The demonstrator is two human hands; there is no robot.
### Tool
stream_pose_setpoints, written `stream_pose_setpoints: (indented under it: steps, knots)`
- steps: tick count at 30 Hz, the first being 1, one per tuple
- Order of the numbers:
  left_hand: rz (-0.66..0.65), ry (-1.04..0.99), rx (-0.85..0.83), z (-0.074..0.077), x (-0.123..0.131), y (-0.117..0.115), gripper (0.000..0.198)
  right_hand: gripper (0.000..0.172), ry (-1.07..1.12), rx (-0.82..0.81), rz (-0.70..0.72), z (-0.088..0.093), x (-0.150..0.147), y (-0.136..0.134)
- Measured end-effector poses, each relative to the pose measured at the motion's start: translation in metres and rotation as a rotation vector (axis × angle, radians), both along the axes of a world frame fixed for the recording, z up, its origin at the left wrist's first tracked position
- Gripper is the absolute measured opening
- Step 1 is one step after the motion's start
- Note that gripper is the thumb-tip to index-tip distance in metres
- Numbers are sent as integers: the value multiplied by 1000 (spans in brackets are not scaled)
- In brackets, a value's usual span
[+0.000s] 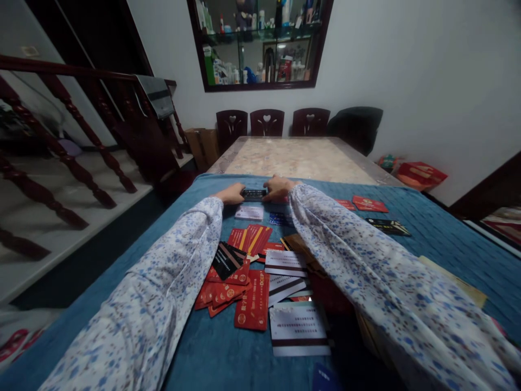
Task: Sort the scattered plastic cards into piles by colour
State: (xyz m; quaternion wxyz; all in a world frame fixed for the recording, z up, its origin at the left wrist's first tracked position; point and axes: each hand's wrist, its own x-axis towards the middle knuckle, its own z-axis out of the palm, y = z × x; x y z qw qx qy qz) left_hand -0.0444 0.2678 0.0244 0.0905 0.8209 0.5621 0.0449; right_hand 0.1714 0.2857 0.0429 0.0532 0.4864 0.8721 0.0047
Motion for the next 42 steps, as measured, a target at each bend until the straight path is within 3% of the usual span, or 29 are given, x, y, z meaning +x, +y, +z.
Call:
stream_pose_setpoints:
  steps: [7,21,33,42]
  knots:
    - [28,26,50,2,-1,-11,47,57,30,37,28,8,13,-9]
    - [-43,-59,152,2,-1,-36,43,26,71,160,87,18,32,-53]
    - [-88,-62,140,1,14,-76,46,24,20,191,80,16,58,-88]
    - [-102,6,127,5,46,-121,46,26,50,187,80,19,80,-127]
